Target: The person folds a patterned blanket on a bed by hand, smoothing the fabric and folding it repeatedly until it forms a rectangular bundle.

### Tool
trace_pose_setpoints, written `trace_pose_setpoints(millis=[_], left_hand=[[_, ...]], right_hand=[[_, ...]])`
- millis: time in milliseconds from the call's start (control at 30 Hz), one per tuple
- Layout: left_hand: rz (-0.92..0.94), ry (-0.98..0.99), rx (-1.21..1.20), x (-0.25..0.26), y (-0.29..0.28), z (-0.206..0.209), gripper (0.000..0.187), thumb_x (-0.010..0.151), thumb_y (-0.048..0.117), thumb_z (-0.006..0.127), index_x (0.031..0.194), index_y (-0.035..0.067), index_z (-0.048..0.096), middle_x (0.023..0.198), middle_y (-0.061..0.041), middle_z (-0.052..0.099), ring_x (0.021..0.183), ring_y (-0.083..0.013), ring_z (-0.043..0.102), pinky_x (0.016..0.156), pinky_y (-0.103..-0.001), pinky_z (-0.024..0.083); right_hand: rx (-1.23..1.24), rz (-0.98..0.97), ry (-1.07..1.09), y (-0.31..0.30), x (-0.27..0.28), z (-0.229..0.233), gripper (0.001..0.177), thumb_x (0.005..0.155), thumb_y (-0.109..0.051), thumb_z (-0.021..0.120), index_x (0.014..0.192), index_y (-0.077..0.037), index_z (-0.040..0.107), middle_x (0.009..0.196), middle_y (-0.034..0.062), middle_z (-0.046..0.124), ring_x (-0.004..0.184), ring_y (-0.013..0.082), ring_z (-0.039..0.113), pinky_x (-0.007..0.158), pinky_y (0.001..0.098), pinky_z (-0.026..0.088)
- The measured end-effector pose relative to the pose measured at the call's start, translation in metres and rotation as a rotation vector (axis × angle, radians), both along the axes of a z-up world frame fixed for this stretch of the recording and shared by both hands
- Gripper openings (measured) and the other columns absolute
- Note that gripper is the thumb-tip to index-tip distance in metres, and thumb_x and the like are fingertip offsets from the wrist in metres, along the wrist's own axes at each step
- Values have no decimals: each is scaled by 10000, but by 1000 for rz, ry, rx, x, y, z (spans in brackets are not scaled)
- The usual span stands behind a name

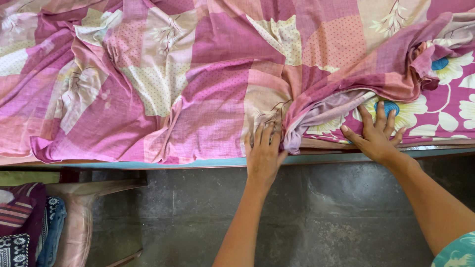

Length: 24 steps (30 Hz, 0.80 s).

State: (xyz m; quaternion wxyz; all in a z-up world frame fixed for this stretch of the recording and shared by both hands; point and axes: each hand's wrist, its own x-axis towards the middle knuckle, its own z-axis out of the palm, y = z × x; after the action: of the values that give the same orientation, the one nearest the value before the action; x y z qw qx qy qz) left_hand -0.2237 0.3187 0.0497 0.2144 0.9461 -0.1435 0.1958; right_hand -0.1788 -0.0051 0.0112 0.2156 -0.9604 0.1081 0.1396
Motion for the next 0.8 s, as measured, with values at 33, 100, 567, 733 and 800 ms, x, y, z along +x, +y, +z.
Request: trace_pose_setpoints(millis=[33,100,567,733,800], left_hand=[[-8,8,-33,2,0,-6,530,737,273,790,1195,61,630,1283,-122,617,1281,-315,529,1052,-532,358],[-26,24,-99,8,-2,-16,342,831,169,724,1145,53,650,1173,-122,674,1182,-320,601,1001,-498,441],[607,972,-329,120,12,-43,470,977,438,407,1190,146,708,1216,-147,707,1150,-381,664,912,-509,534],[639,1004,-538,147,19,-91,467,951,365,463,1192,50,711,1200,-189,723,1090,-340,688,883,-486,546],[543,998,-797,154,35,-114,439,903,254,519,1161,-44,713,1134,-249,759,992,-309,740,833,-483,582]], right_hand=[[4,0,0,-1,0,0,1037,779,-826,481,1614,-300,165,1708,162,-151,1534,408,-272,1121,731,-157],[-10,-4,1,0,0,-2,1043,770,-824,483,1615,-304,162,1711,156,-153,1535,405,-269,1117,735,-157],[32,-17,-13,11,-3,16,962,771,-796,510,1598,-450,160,1707,175,-139,1535,422,-252,1112,741,-156],[24,-15,-11,9,-3,13,955,779,-791,520,1597,-444,171,1705,180,-131,1536,426,-254,1113,744,-154],[28,-13,-3,8,-2,13,968,764,-793,520,1595,-450,159,1701,169,-135,1533,417,-255,1108,744,-151]])
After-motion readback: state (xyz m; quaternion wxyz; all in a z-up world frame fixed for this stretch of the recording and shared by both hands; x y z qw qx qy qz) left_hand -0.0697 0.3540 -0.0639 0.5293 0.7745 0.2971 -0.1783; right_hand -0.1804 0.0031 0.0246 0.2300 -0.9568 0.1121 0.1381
